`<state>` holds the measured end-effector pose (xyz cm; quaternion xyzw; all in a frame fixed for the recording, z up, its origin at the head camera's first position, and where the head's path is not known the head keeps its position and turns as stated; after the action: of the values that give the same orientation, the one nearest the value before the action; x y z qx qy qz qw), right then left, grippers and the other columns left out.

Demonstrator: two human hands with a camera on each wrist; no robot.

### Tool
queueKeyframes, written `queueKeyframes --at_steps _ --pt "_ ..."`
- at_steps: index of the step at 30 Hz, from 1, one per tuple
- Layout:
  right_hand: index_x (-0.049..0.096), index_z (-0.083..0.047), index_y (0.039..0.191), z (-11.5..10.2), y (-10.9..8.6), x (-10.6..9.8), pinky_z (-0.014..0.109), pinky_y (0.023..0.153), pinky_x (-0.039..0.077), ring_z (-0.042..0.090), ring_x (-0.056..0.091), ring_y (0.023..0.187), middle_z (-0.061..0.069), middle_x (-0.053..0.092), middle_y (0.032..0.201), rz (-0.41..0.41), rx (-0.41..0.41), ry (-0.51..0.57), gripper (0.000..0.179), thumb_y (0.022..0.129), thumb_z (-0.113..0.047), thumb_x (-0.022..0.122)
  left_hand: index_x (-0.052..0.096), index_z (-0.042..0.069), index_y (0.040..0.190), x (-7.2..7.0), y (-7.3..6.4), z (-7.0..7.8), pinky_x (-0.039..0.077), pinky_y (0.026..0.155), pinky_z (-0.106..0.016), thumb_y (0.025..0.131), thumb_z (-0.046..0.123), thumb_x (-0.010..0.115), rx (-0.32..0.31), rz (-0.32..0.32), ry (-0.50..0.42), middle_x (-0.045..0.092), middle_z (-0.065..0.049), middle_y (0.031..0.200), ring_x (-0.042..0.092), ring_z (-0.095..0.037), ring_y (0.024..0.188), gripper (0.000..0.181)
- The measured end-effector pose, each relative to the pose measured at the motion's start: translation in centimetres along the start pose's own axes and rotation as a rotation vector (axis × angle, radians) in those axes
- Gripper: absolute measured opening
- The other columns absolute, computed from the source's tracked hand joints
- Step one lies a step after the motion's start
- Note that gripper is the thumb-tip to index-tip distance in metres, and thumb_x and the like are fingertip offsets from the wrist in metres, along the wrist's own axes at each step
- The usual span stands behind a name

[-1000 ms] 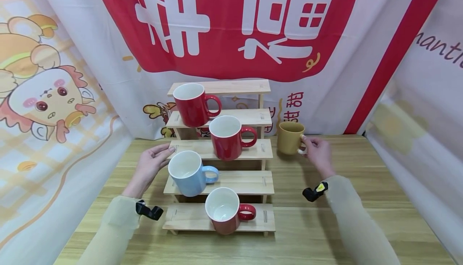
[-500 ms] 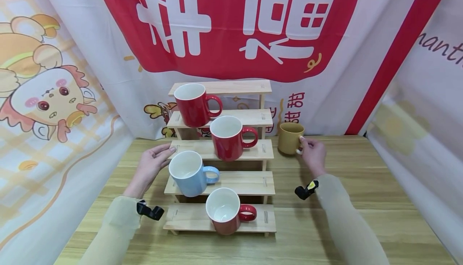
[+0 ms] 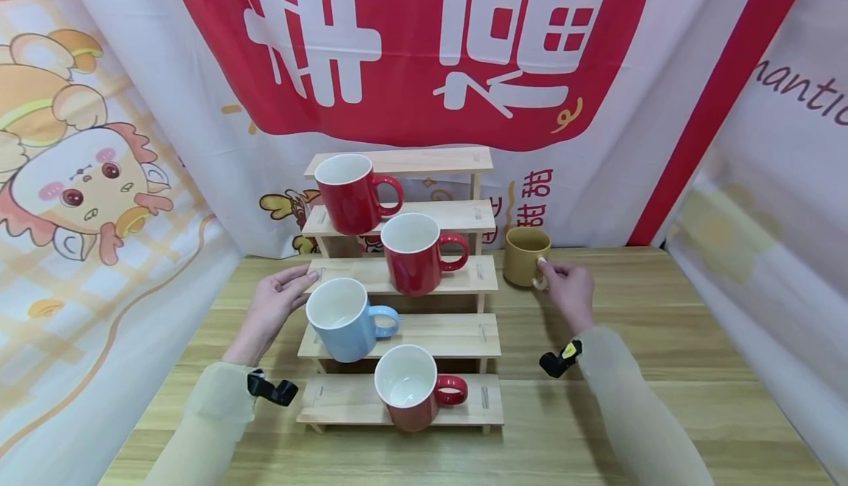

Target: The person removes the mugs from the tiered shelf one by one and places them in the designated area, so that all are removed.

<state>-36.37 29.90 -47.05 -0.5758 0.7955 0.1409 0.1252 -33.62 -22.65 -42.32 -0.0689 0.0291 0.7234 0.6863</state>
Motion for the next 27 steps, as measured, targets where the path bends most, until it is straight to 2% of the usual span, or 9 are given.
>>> queueKeyframes --at_steps 5,12,18,22,24,27 --pt "0.069 0.009 0.121 0.4 -0.9 0.4 0.024 0.070 0.062 0.018 0.072 0.080 0.029 0.069 0.112 -0.017 0.031 0.004 0.043 0.101 -0.030 0.067 0.055 -0.003 0.140 -0.1 -0.1 0.1 0.052 0.102 -0.041 0.095 0.039 0.075 0.004 0.001 0.004 0.063 -0.020 0.134 0.060 -0.033 0.123 0.065" --pt "0.069 0.009 0.122 0.9 -1.7 1.1 0.025 0.075 0.062 0.023 0.070 0.092 0.028 0.067 0.119 -0.043 0.061 0.026 0.046 0.101 -0.032 0.067 0.055 -0.004 0.141 -0.1 -0.3 0.3 0.055 0.098 -0.034 0.096 0.038 0.074 0.025 0.006 0.020 0.063 -0.021 0.133 0.063 -0.027 0.119 0.064" --pt "0.068 0.006 0.126 0.8 -1.7 0.5 0.024 0.077 0.061 0.025 0.071 0.098 0.025 0.068 0.120 -0.031 0.063 0.007 0.054 0.099 -0.041 0.068 0.054 -0.004 0.141 0.0 -0.1 0.2 0.054 0.100 -0.038 0.095 0.040 0.075 0.023 0.001 0.021 0.063 -0.021 0.134 0.061 -0.031 0.122 0.067" --pt "0.068 0.001 0.127 -0.9 -1.6 -0.7 0.017 0.075 0.056 0.019 0.069 0.099 0.019 0.070 0.118 0.016 0.036 -0.021 0.060 0.094 -0.049 0.071 0.055 -0.004 0.141 0.0 -0.1 0.2 0.054 0.099 -0.038 0.095 0.040 0.075 0.019 0.002 0.018 0.063 -0.021 0.134 0.060 -0.032 0.123 0.067" --pt "0.070 -0.001 0.127 -2.5 -1.5 -1.6 0.015 0.073 0.053 0.013 0.067 0.096 0.016 0.071 0.117 0.059 0.012 -0.020 0.060 0.093 -0.050 0.073 0.055 -0.004 0.141 0.0 -0.2 0.2 0.055 0.099 -0.037 0.095 0.040 0.075 0.018 0.003 0.019 0.063 -0.021 0.134 0.061 -0.031 0.122 0.067" --pt "0.070 -0.003 0.127 -5.3 -1.4 -2.6 0.015 0.078 0.050 0.005 0.064 0.097 0.011 0.072 0.118 0.098 -0.025 0.011 0.060 0.091 -0.050 0.075 0.055 -0.003 0.141 -0.1 -0.2 0.2 0.055 0.098 -0.034 0.095 0.040 0.075 0.015 0.004 0.021 0.063 -0.020 0.134 0.062 -0.028 0.121 0.066"
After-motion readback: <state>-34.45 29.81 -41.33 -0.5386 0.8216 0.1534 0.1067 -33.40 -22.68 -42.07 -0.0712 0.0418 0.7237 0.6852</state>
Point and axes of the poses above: each hand's wrist, its own y-axis towards the middle knuckle, its own x-axis out of the palm, z = x × y, the point moved 9 cm from there along y, towards the middle knuckle
